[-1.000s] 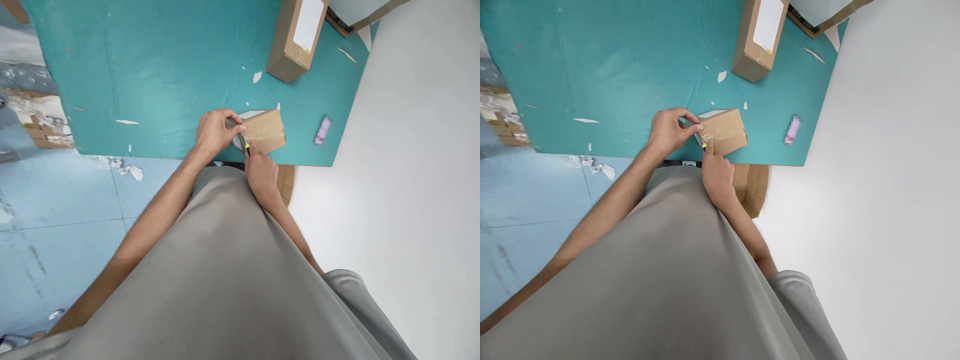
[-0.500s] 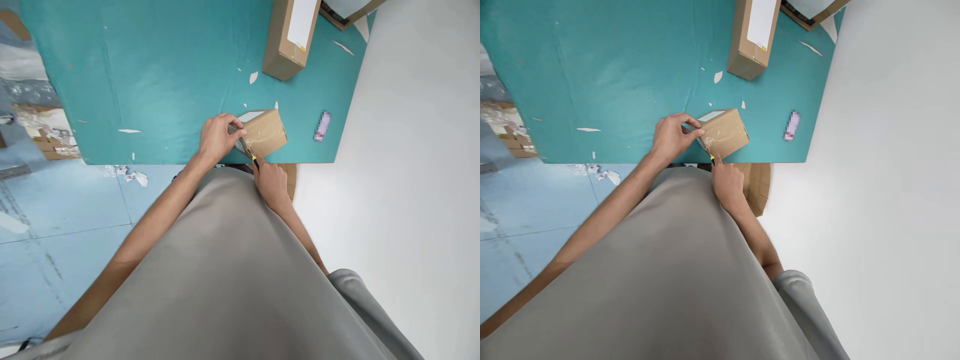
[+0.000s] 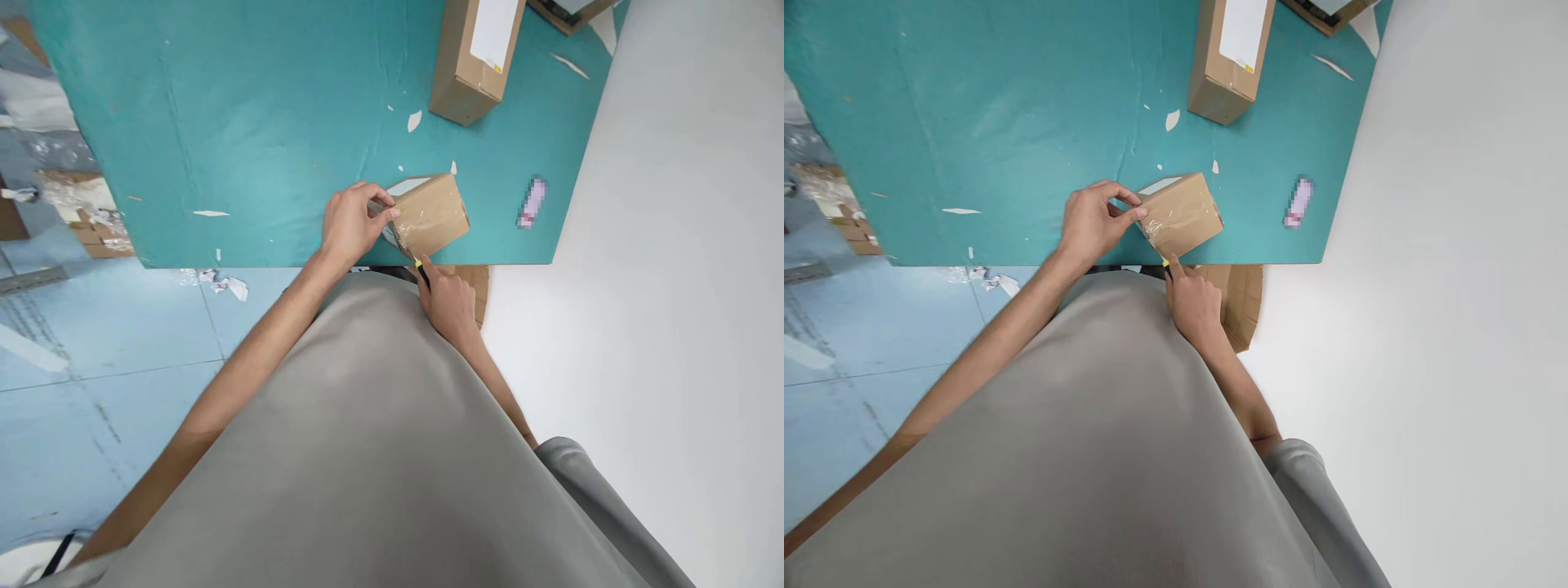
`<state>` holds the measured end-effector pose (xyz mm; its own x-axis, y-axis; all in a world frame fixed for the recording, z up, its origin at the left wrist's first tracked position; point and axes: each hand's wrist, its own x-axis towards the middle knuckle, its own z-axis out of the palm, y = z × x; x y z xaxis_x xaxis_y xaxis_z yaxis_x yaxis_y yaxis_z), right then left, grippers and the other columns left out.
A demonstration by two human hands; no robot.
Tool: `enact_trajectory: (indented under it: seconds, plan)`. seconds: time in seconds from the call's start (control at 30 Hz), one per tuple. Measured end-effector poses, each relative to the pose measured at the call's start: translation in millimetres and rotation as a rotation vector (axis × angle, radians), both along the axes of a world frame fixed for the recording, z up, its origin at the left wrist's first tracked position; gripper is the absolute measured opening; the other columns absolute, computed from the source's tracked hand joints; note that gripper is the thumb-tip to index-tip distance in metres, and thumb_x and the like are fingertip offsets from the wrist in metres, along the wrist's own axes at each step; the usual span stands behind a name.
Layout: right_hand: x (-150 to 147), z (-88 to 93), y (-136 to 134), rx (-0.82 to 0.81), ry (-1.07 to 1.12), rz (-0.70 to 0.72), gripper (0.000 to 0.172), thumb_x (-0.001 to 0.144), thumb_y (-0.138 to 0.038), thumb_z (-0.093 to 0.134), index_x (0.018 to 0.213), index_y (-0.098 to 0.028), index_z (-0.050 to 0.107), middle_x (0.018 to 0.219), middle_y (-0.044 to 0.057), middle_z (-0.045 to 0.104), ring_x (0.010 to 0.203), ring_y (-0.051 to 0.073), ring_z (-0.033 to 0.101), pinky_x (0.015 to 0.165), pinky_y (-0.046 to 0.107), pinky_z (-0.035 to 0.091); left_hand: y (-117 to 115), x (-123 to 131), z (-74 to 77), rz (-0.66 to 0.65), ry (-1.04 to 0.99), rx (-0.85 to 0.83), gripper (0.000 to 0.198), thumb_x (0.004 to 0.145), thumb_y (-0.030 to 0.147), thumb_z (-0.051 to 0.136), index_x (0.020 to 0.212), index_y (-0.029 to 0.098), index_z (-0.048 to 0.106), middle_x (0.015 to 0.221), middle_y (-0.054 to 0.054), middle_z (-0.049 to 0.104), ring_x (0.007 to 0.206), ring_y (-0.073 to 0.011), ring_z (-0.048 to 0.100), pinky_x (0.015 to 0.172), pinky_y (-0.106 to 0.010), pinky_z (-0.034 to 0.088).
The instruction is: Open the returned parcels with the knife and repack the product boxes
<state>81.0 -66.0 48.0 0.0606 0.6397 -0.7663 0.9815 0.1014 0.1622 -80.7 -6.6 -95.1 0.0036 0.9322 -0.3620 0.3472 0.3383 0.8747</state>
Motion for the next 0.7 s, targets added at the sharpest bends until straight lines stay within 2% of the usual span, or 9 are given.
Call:
enact_trajectory:
  seconds: [0.23, 0.4, 0.7]
  plan:
    - [5.0, -13.1, 3.7, 0.032, 0.081, -0.006, 0.058, 0.126, -0.040, 0.033, 0.183, -0.029, 0.041, 0.140, 0.016, 0.083, 0.117, 0.032, 0.082, 0.098, 0.039, 0.060, -2.0, 0.7, 2.6, 0.013, 0.000, -0.022, 0.011, 0.094, 0.035, 0.080, 0.104, 0.030, 0.079, 0.119, -0.004, 0.082, 0.096, -0.0263, 0.077, 0.092, -0.042, 0.060]
    - [9.6, -13.8, 4.9, 0.030, 0.090, 0.005, 0.059, 0.127, -0.041, 0.034, 0.184, -0.031, 0.039, 0.143, 0.016, 0.082, 0.118, 0.031, 0.081, 0.097, 0.039, 0.060, -2.6, 1.0, 3.8, 0.023, 0.017, -0.042, 0.014, 0.094, 0.037, 0.080, 0.105, 0.030, 0.078, 0.119, -0.003, 0.083, 0.101, -0.0270, 0.077, 0.088, -0.040, 0.060]
    - [21.9, -17.7, 9.6, 0.027, 0.154, 0.039, 0.058, 0.126, -0.040, 0.032, 0.181, -0.030, 0.045, 0.146, 0.015, 0.081, 0.123, 0.031, 0.078, 0.096, 0.037, 0.059, -3.5, 0.4, 5.6, 0.033, 0.012, -0.050, 0.013, 0.094, 0.041, 0.080, 0.104, 0.031, 0.078, 0.122, -0.003, 0.084, 0.101, -0.0278, 0.077, 0.086, -0.041, 0.060]
